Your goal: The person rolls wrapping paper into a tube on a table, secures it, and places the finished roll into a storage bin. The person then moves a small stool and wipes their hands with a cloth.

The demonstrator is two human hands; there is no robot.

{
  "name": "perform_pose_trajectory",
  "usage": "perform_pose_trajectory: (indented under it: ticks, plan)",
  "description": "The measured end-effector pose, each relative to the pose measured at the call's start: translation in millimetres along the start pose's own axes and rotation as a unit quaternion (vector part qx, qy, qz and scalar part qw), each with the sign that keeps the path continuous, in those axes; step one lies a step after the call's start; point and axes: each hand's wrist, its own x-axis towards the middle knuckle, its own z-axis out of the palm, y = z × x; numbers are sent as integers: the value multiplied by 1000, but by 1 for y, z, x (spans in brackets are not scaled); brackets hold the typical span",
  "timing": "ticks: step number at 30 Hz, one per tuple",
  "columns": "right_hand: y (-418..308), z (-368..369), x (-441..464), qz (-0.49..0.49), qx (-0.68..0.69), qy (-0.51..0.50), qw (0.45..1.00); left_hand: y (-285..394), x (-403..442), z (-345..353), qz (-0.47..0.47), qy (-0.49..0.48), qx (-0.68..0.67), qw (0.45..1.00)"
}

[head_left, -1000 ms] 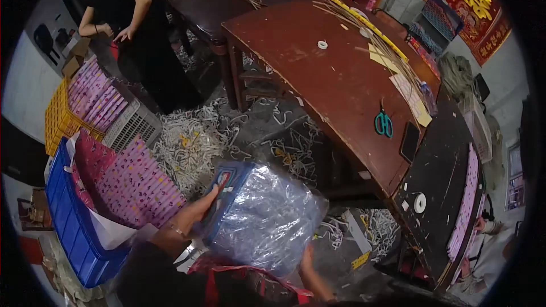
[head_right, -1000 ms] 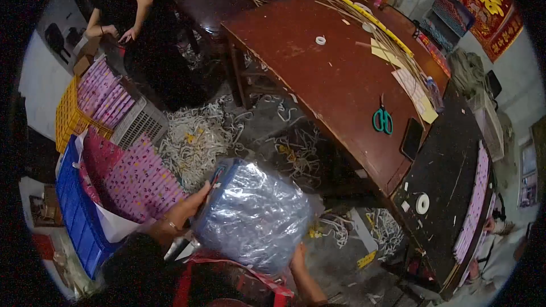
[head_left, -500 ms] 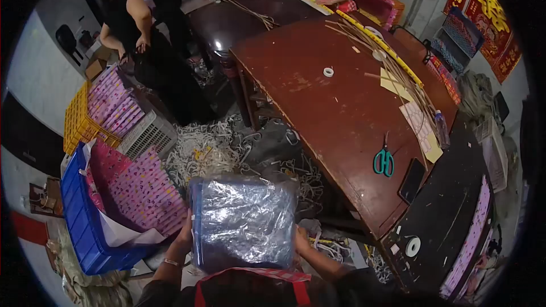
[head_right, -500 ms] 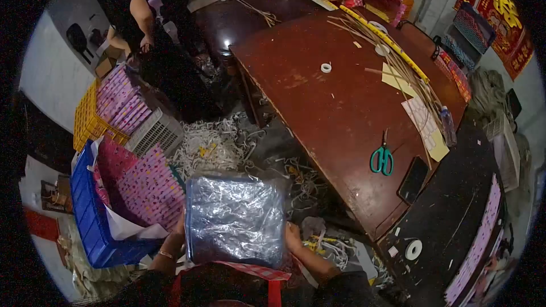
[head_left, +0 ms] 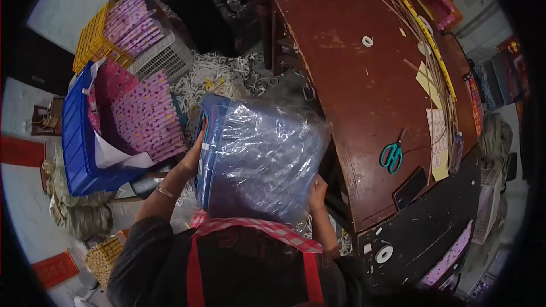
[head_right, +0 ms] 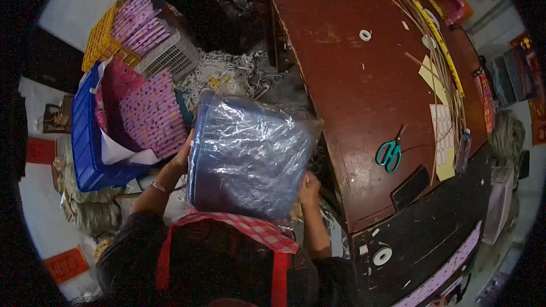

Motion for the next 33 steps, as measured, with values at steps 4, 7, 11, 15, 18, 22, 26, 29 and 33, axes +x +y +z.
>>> perform_pose_trajectory:
  ticks: [4, 7, 11, 15, 18, 22, 26, 29, 33]
  plan:
    - [7, -21, 1, -11, -96, 51, 994, -31, 30, -64, -157, -27, -147, 976]
    - [-14, -32, -9, -106, -246, -16, 963, -16, 26, -56, -74, -14, -91, 993]
    - [-54, -16, 3, -198, -322, -74, 923, -24, 45, -70, -69, -51, -176, 981]
    - [-109, 5, 45, -237, -346, -67, 905, -10, 89, -77, -67, -11, -230, 971]
    - [-125, 9, 91, -191, -345, 14, 919, 3, 126, -95, -48, -59, -293, 953]
    - [-160, 26, 154, -272, -323, 74, 904, 24, 164, -114, -32, -41, -346, 937]
    - [-147, 26, 182, -278, -418, 145, 853, 12, 212, -143, -6, -6, -330, 944]
    - [-145, 27, 179, -244, -412, 167, 862, 30, 232, -138, -34, -25, -391, 919]
    - [-152, 25, 178, -227, -412, 152, 869, 8, 277, -145, -20, -19, -395, 918]
